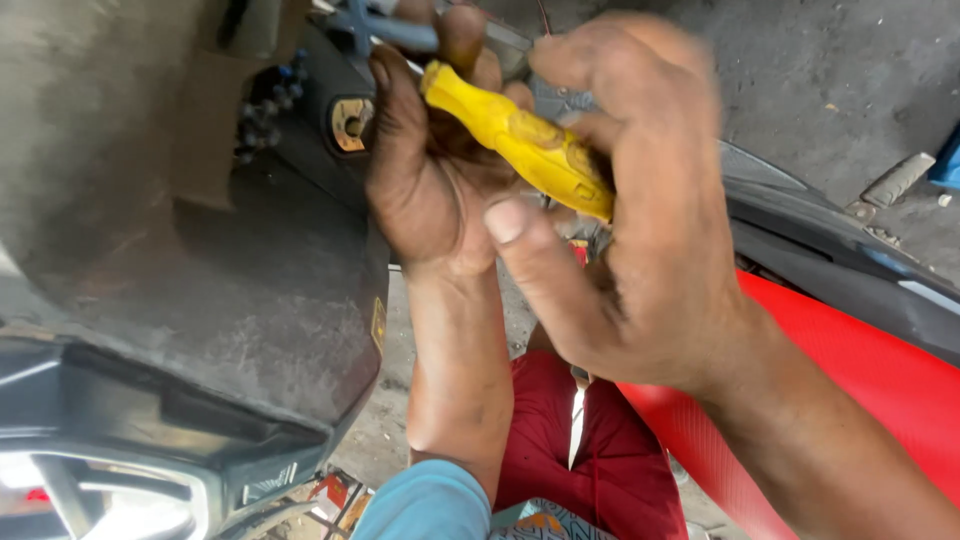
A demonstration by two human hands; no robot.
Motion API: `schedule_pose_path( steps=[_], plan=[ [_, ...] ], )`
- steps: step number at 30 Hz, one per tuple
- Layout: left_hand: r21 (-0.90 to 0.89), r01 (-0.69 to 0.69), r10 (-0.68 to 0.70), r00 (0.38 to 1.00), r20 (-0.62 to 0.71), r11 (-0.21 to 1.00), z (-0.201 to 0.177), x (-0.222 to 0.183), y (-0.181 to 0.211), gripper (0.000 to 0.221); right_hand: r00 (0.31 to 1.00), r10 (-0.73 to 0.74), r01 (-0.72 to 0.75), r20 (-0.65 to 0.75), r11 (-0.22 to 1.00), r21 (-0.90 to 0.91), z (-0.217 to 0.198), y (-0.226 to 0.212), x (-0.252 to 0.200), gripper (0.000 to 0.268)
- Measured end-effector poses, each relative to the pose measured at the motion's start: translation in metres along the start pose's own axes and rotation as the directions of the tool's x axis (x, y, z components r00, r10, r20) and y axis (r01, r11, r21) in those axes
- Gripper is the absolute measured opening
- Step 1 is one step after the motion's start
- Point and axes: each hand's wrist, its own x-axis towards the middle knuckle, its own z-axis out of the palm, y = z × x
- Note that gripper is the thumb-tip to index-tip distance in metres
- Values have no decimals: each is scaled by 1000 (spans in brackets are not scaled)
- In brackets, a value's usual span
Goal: Repairing a motorcycle by removing front panels and installing side mirrors using a screwdriver
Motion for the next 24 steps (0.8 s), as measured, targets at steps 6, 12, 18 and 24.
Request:
schedule_pose_path(
  steps=[6,12,18,24],
  plan=[
    [141,-121,119,993,24,983,-4,16,-19,31,982,184,-152,46,906,-395,15,26,-19,48],
    [37,-243,234,958,166,969,-41,9,-30,22,998,-64,45,-23,871,-489,23,42,-44,48],
    [69,-276,279,959,-37,959,-22,1,-29,21,987,-105,116,120,989,-96,-6,29,-26,37],
    [137,-81,119,947,-298,987,10,-4,1,16,987,27,21,158,956,-294,-11,-7,-15,25]
  ],
)
